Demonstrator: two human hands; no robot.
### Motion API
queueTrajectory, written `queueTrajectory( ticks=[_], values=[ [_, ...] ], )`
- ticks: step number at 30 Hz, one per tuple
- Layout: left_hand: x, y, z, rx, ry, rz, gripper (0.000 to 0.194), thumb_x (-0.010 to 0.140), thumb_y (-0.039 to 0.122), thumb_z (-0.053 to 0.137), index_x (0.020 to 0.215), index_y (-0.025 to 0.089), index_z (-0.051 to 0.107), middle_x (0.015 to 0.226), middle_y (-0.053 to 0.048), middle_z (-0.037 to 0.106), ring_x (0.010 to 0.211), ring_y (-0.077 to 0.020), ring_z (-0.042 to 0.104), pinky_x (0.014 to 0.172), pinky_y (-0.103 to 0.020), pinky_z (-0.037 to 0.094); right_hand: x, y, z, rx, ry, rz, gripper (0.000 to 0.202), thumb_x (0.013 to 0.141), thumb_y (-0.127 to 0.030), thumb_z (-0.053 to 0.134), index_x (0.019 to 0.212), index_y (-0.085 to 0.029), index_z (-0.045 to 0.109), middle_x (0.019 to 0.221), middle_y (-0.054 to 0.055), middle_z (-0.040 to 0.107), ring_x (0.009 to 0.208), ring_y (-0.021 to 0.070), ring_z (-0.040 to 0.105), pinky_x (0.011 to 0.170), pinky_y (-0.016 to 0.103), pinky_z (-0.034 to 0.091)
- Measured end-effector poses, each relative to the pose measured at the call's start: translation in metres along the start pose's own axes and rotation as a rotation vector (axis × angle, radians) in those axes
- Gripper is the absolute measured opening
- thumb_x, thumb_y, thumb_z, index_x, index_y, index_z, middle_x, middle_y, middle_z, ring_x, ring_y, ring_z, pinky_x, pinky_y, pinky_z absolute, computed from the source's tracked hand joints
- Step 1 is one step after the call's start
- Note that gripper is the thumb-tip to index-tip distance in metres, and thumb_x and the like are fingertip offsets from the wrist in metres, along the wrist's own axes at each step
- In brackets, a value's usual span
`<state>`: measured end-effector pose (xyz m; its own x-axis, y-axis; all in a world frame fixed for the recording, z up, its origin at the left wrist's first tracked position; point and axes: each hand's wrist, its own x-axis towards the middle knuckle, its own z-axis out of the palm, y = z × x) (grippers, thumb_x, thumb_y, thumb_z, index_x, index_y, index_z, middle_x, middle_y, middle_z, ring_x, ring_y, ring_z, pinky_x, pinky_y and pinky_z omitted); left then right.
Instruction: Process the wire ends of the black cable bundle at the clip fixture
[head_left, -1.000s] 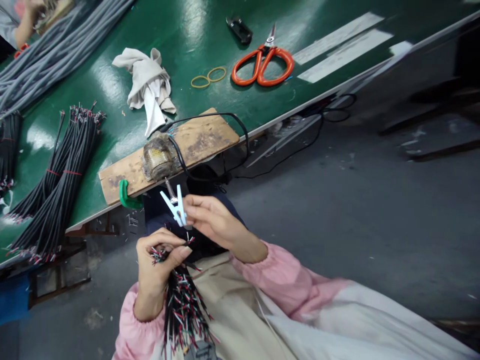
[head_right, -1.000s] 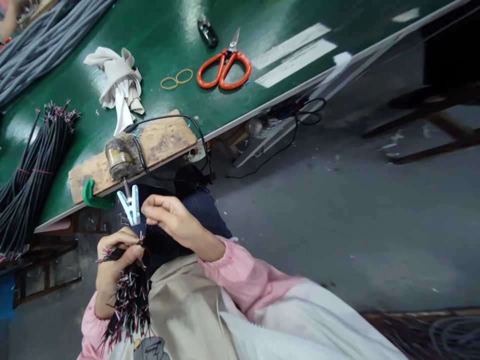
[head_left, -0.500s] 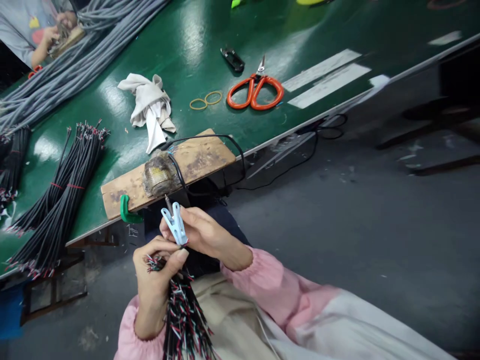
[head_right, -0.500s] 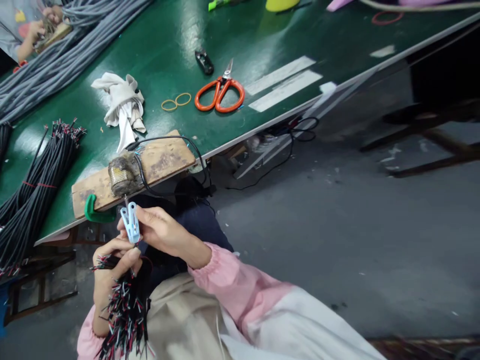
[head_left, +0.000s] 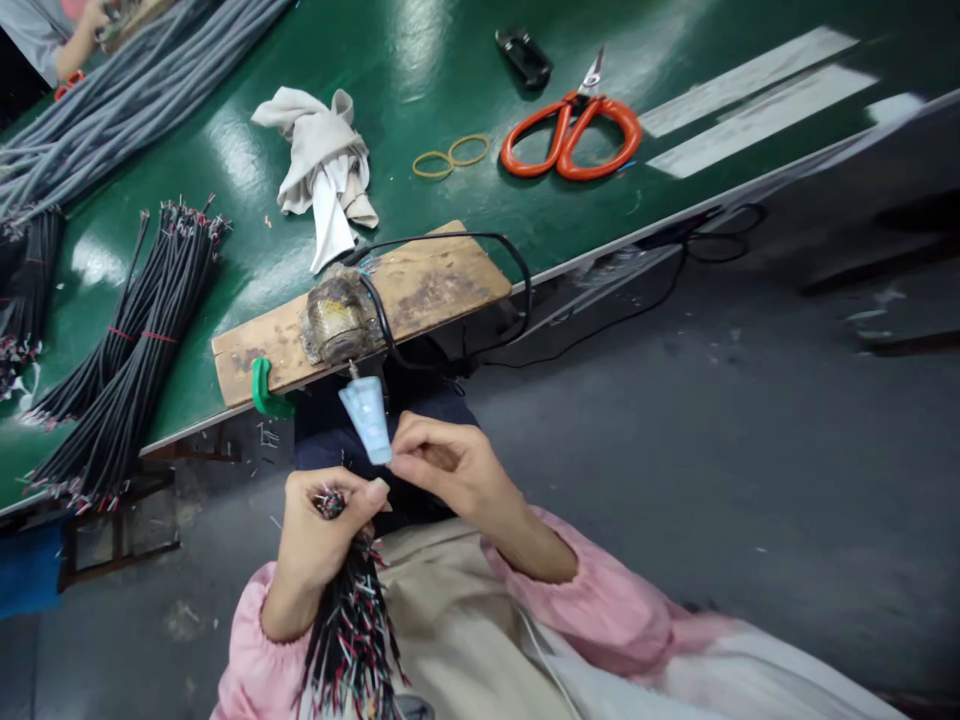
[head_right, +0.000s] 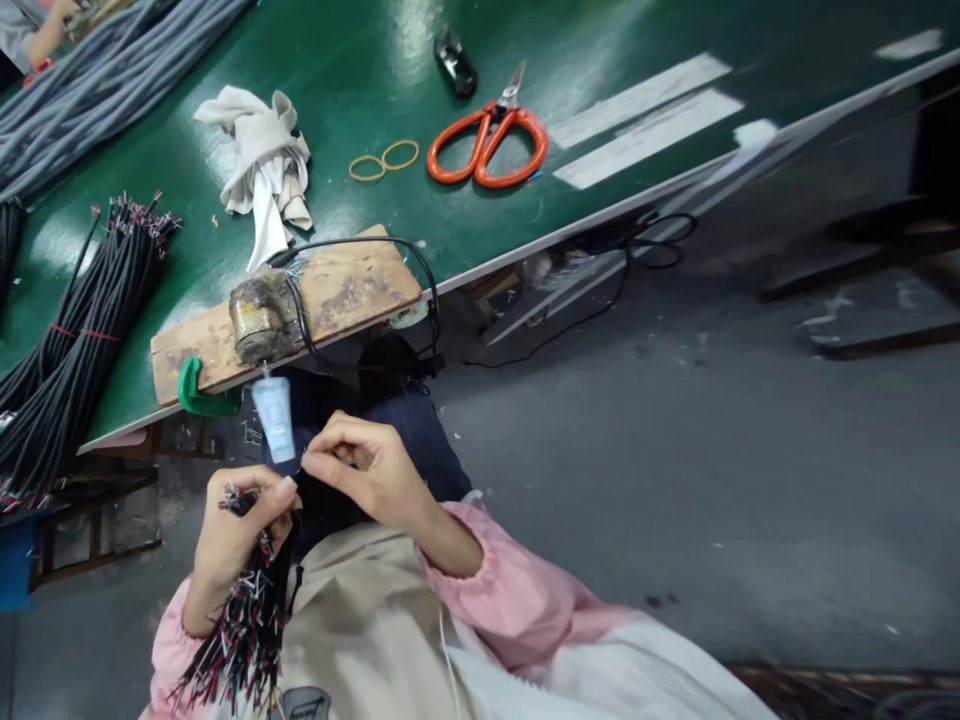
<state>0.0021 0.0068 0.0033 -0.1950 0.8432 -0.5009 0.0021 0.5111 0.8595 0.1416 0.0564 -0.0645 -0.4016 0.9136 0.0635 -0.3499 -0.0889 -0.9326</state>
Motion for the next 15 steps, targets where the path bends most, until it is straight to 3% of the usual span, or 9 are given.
queueTrajectory(
  ticks=[3, 5, 10, 15],
  values=[
    [0.003, -0.001, 0.002, -0.004, -0.051, -0.057, 0.036, 0.050, 0.041, 0.090, 0.050, 0.013, 0.068, 0.039, 0.003, 0.051, 0.036, -0.0062, 0.040, 0.037, -0.019, 0.030, -0.007, -0.017, 0.004, -0.262, -0.036, -0.259, 0.011, 0.087, -0.028, 0.070, 0.081, -0.020, 0.074, 0.069, 0.003, 0.067, 0.065, 0.0159, 0.055, 0.066, 0.033, 0.046],
    [0.004, -0.003, 0.005, -0.003, -0.083, -0.059, 0.034, 0.050, 0.036, 0.089, 0.051, 0.012, 0.066, 0.043, 0.002, 0.052, 0.040, -0.0059, 0.040, 0.040, -0.018, 0.032, -0.009, -0.026, 0.007, -0.362, -0.071, -0.341, 0.008, 0.088, -0.023, 0.068, 0.092, -0.020, 0.075, 0.072, 0.003, 0.069, 0.068, 0.0168, 0.056, 0.065, 0.033, 0.047],
    [0.005, -0.010, 0.007, 0.003, -0.092, -0.017, 0.029, 0.053, 0.029, 0.086, 0.050, 0.013, 0.062, 0.042, 0.006, 0.045, 0.041, -0.0041, 0.035, 0.040, -0.017, 0.028, -0.011, -0.031, 0.010, -0.491, -0.064, -0.398, 0.016, 0.092, -0.012, 0.055, 0.090, -0.019, 0.070, 0.077, 0.005, 0.068, 0.071, 0.0180, 0.057, 0.068, 0.035, 0.048],
    [0.004, -0.015, -0.001, -0.093, -0.010, 0.091, 0.029, 0.059, 0.040, 0.085, 0.056, 0.014, 0.071, 0.051, 0.000, 0.059, 0.038, -0.0068, 0.043, 0.038, -0.021, 0.033, -0.012, -0.024, 0.011, -0.583, 0.039, -0.421, 0.018, 0.093, -0.008, 0.051, 0.085, -0.019, 0.062, 0.077, 0.004, 0.066, 0.071, 0.0175, 0.057, 0.068, 0.034, 0.046]
  ],
)
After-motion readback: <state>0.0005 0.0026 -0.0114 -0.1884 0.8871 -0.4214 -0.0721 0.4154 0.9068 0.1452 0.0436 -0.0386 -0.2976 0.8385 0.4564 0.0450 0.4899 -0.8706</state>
